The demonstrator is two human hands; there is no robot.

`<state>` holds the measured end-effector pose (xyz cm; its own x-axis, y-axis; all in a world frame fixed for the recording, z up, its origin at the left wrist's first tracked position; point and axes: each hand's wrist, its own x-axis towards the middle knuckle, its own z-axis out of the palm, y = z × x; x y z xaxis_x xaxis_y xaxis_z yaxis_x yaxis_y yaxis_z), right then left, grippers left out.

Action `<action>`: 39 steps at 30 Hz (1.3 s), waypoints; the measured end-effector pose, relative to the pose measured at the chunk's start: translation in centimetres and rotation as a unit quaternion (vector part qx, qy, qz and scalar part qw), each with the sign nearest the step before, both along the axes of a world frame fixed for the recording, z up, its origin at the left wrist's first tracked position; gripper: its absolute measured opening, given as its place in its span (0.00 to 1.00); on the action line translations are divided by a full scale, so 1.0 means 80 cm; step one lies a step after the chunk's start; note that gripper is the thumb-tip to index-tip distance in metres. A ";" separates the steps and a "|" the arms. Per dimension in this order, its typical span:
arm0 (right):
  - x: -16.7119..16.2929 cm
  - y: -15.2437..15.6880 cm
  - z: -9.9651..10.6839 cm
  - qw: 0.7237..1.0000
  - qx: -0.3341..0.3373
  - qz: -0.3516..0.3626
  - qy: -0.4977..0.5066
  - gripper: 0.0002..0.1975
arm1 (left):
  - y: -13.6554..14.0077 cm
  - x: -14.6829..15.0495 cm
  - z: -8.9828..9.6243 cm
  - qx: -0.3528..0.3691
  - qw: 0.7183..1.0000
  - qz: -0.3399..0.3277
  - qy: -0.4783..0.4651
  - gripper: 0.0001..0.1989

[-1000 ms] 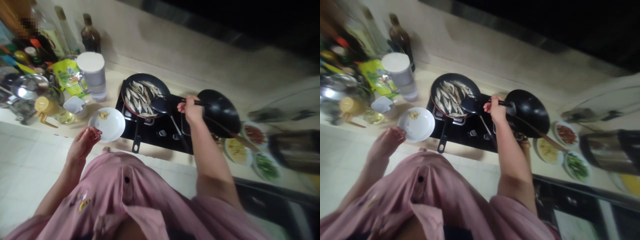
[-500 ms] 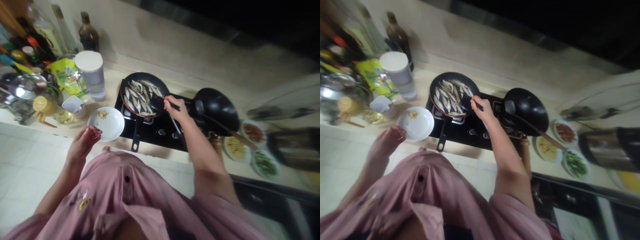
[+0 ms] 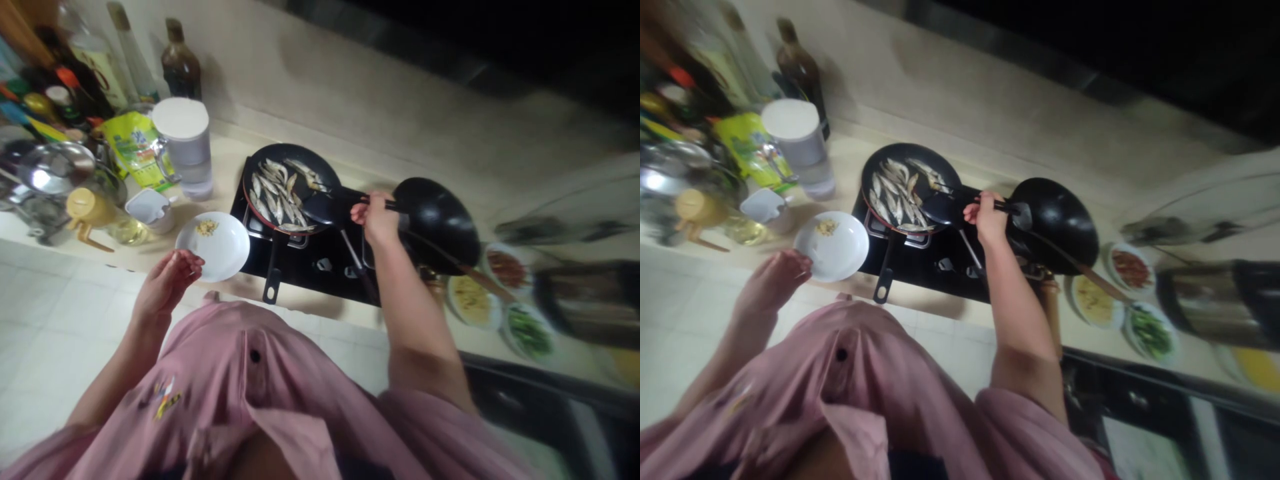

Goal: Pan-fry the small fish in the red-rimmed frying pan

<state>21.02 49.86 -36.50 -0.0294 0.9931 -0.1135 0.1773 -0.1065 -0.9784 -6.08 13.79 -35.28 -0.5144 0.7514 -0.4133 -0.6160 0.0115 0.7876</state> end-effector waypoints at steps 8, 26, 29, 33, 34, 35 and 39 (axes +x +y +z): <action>0.017 -0.014 0.020 0.989 0.112 0.054 -0.086 0.19 | 0.008 0.000 0.001 -0.002 1.000 -0.016 -0.001 0.20; -0.011 0.007 -0.005 0.960 0.161 0.174 -0.148 0.15 | 0.004 -0.002 0.000 -0.005 1.000 -0.012 -0.006 0.20; -0.018 0.010 -0.012 0.993 0.059 0.084 -0.054 0.14 | 0.002 -0.002 0.000 -0.002 1.000 -0.007 -0.004 0.19; -0.011 0.008 -0.006 0.999 -0.025 0.007 -0.023 0.14 | 0.000 -0.003 -0.001 0.002 1.000 -0.005 -0.004 0.19; -0.007 0.006 -0.002 0.999 -0.022 0.001 -0.026 0.14 | 0.000 -0.004 -0.001 0.002 1.000 -0.006 -0.004 0.20; -0.003 0.005 0.002 0.999 -0.011 0.000 -0.033 0.15 | 0.001 -0.004 -0.002 0.001 1.000 -0.008 -0.005 0.20; 0.010 -0.006 0.016 0.990 0.081 0.062 -0.102 0.16 | 0.004 -0.004 -0.002 -0.003 1.000 -0.023 -0.006 0.20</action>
<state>21.85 49.41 -35.18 -0.1458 0.9888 0.0306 0.3747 0.0838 -0.9234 -6.42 14.13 -35.47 -0.4740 0.7717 -0.4240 -0.6243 0.0451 0.7799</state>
